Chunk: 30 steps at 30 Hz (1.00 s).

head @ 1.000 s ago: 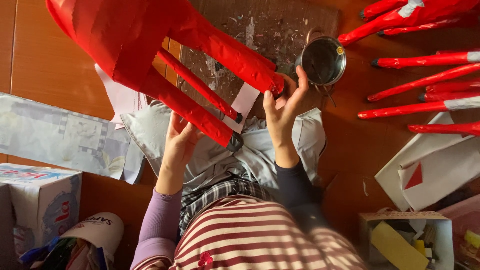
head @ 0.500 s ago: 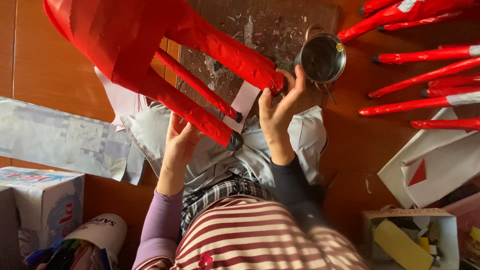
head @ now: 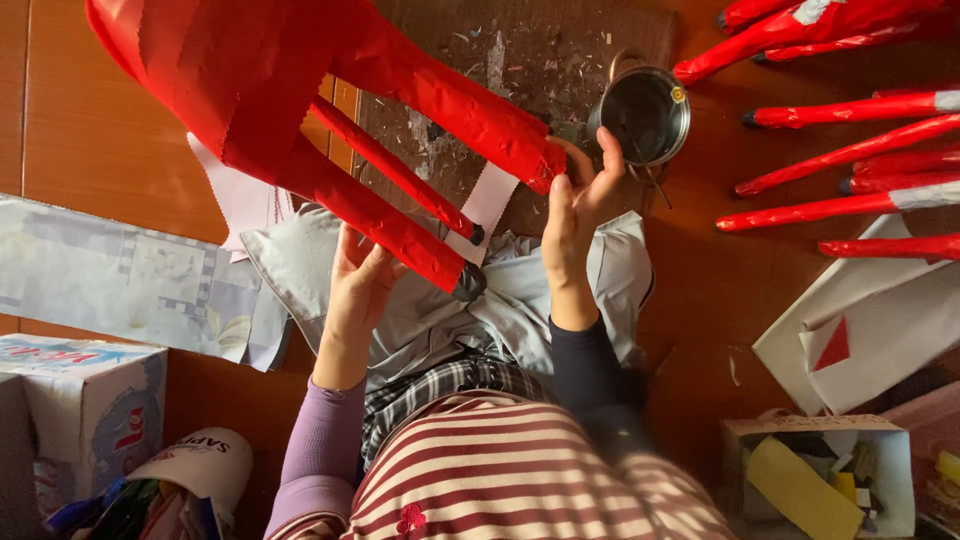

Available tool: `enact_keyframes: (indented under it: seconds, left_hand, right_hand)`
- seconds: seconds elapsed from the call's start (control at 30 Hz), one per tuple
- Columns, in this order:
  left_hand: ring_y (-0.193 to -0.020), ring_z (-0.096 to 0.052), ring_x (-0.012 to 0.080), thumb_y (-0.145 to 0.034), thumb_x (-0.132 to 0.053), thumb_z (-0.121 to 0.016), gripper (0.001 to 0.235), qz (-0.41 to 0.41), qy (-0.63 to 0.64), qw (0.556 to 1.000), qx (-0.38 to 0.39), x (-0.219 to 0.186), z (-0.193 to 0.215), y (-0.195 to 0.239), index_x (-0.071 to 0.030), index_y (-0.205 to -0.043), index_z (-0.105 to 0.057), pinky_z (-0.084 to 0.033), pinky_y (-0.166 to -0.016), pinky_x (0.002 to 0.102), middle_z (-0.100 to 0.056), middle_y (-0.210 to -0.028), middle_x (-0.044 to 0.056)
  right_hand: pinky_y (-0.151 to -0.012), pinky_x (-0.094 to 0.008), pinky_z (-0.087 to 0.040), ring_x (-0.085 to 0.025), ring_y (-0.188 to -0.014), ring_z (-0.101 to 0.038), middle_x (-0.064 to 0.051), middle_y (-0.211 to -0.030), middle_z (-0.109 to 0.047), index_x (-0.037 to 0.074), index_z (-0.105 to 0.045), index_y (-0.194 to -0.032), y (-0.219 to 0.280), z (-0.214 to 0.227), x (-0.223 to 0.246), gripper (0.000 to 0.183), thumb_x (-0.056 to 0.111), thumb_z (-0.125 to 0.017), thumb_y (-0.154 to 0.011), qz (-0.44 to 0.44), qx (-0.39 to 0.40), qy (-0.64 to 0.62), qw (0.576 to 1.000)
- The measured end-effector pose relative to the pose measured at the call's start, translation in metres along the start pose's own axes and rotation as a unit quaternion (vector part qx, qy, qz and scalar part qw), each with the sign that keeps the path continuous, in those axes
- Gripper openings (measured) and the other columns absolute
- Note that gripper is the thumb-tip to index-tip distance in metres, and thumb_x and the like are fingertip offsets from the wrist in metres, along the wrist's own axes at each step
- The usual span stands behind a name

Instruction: Applying red and grey paper strips with glue to horse-shaped craft figures.

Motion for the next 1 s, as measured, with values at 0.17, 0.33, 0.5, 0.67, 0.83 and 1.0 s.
enact_keyframes:
  seconds: [0.17,0.33,0.5,0.67,0.83,1.0]
  left_hand:
    - [-0.127,-0.063,0.0288,-0.102,-0.006,-0.066,0.060,0.002,-0.004,1.000,-0.005,-0.001,-0.004,0.001,-0.010,-0.155,-0.038,-0.057,-0.102,0.048,-0.058,-0.141,0.011]
    - [-0.128,-0.063,0.0287,-0.102,-0.006,-0.066,0.059,0.003,-0.003,1.000,-0.002,-0.001,-0.003,0.001,-0.011,-0.154,-0.038,-0.057,-0.103,0.048,-0.058,-0.142,0.012]
    - [-0.127,-0.063,0.0287,-0.102,-0.006,-0.066,0.059,-0.001,0.002,1.000,0.003,0.000,-0.004,0.000,-0.011,-0.154,-0.039,-0.057,-0.102,0.048,-0.058,-0.142,0.012]
    - [-0.127,-0.063,0.0291,-0.102,-0.006,-0.066,0.060,0.000,0.002,1.000,0.003,-0.002,-0.003,0.000,-0.010,-0.154,-0.038,-0.057,-0.102,0.048,-0.058,-0.142,0.012]
    - [-0.127,-0.063,0.0296,-0.101,-0.005,-0.066,0.062,0.001,-0.002,1.000,0.003,-0.002,-0.005,-0.002,-0.010,-0.155,-0.037,-0.057,-0.101,0.048,-0.058,-0.143,0.013]
    - [-0.128,-0.063,0.0294,-0.101,-0.006,-0.066,0.061,0.003,-0.005,1.000,-0.002,-0.001,-0.003,-0.003,-0.010,-0.155,-0.037,-0.057,-0.101,0.048,-0.057,-0.143,0.013]
  right_hand:
    - [-0.118,-0.039,-0.045,-0.026,-0.127,-0.057,-0.023,-0.143,-0.056,0.011,-0.018,-0.161,-0.002,-0.002,-0.006,0.065,0.025,-0.058,-0.112,0.004,0.003,0.027,1.000]
    - [-0.102,-0.035,-0.049,-0.024,-0.118,-0.061,-0.023,-0.136,-0.059,0.010,-0.018,-0.160,-0.004,-0.001,-0.003,0.068,0.022,-0.061,-0.109,0.024,-0.006,0.103,0.994]
    - [-0.103,-0.036,-0.053,-0.025,-0.117,-0.062,-0.022,-0.133,-0.059,0.008,-0.019,-0.159,-0.006,-0.003,0.005,0.068,0.024,-0.060,-0.108,0.027,-0.013,0.132,0.991]
    - [-0.116,-0.038,-0.044,-0.027,-0.128,-0.060,-0.025,-0.138,-0.060,0.006,-0.021,-0.161,-0.008,0.003,0.009,0.066,0.036,-0.052,-0.112,-0.027,0.010,0.024,0.999]
    - [-0.124,-0.042,-0.040,-0.027,-0.137,-0.054,-0.026,-0.151,-0.053,0.006,-0.018,-0.163,-0.004,0.000,0.003,0.070,0.044,-0.049,-0.113,-0.034,0.031,0.003,0.999]
    - [-0.126,-0.041,-0.038,-0.027,-0.143,-0.051,-0.023,-0.155,-0.049,0.006,-0.015,-0.165,-0.001,0.000,-0.003,0.071,0.041,-0.051,-0.114,-0.015,0.043,0.032,0.998]
Point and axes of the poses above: each hand's wrist, its own y-axis away from the middle knuckle, its own z-axis out of the back of the hand, x = y × z, the point moved 9 cm from there along -y, towards the middle knuckle
